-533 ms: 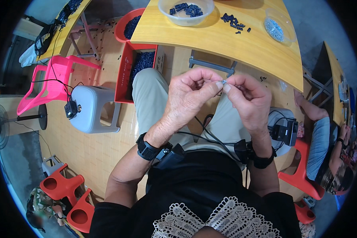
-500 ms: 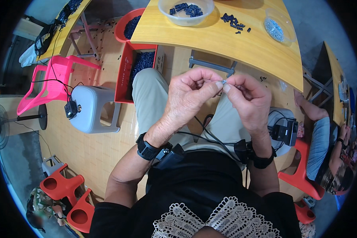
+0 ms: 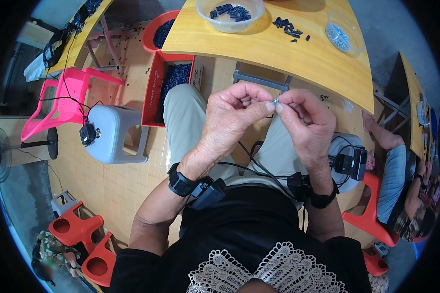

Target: Assembling small plastic components by inserting metal pins into blue plastic housings.

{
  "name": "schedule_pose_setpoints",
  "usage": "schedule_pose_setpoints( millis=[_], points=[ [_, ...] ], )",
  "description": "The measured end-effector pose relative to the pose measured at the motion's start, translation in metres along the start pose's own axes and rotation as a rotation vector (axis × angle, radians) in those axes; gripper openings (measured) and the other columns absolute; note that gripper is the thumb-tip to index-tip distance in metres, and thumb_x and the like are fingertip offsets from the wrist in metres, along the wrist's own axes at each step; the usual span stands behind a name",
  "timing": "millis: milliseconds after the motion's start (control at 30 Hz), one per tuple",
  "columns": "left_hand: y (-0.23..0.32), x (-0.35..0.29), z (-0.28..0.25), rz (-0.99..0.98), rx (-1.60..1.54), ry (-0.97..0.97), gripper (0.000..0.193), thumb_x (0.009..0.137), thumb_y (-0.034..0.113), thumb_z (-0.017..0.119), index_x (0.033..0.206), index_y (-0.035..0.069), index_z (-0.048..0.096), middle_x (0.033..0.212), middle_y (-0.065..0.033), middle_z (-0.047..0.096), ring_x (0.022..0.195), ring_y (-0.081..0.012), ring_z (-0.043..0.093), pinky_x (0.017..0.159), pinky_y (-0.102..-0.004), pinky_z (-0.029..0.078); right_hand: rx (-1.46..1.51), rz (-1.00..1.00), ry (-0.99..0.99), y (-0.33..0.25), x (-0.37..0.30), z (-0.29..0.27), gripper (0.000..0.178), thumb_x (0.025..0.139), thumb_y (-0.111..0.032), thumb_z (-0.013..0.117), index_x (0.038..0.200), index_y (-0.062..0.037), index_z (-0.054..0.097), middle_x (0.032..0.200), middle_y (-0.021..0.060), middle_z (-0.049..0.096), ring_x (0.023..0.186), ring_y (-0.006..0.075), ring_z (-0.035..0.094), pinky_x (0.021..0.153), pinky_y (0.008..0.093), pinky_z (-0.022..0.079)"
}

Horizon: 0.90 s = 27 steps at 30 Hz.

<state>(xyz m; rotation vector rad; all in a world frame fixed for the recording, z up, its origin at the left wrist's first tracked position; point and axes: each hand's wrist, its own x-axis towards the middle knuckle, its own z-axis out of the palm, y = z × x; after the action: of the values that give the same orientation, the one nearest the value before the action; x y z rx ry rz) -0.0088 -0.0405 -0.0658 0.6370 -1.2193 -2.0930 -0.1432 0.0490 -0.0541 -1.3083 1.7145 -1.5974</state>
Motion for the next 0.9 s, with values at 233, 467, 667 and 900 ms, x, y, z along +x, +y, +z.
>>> schedule_pose_setpoints(
  millis=[233,467,667,900],
  points=[
    [-0.002,-0.001,0.003,0.105,0.131,0.048,0.008,0.078,0.001,0.069,0.085,0.002,0.065,0.075,0.0031,0.061,0.066,-0.0011,0.052,0.061,-0.0162,0.043,0.030,0.021,-0.040,-0.002,0.001,-0.002,0.008,0.078,0.000,0.063,0.085,-0.0034,0.065,0.077,0.0005,0.063,0.062,0.0054,0.054,0.055,0.0192,0.042],
    [-0.002,-0.004,0.008,0.210,0.287,0.070,0.008,0.077,0.000,0.067,0.085,0.001,0.064,0.075,0.0028,0.061,0.070,-0.0028,0.053,0.065,-0.0185,0.045,0.063,0.220,-0.087,-0.011,0.002,-0.006,0.005,0.079,-0.002,0.063,0.084,-0.0007,0.065,0.073,-0.0020,0.061,0.062,0.0024,0.051,0.055,0.0180,0.040],
    [0.001,-0.006,0.011,0.196,0.349,0.092,0.009,0.075,-0.002,0.063,0.084,0.000,0.064,0.075,0.0012,0.061,0.071,-0.0033,0.054,0.066,-0.0190,0.046,0.072,0.222,-0.072,-0.006,0.000,-0.004,0.005,0.080,-0.001,0.061,0.083,-0.0004,0.065,0.068,-0.0043,0.058,0.062,0.0008,0.050,0.056,0.0175,0.039],
    [0.001,-0.005,0.009,0.172,0.301,0.100,0.008,0.075,-0.002,0.062,0.083,-0.001,0.064,0.074,0.0010,0.062,0.069,-0.0035,0.054,0.065,-0.0191,0.046,0.179,0.239,-0.093,-0.001,0.001,-0.004,0.005,0.083,-0.002,0.061,0.085,0.0005,0.066,0.069,-0.0044,0.058,0.061,0.0004,0.049,0.053,0.0167,0.037]
  ],
)
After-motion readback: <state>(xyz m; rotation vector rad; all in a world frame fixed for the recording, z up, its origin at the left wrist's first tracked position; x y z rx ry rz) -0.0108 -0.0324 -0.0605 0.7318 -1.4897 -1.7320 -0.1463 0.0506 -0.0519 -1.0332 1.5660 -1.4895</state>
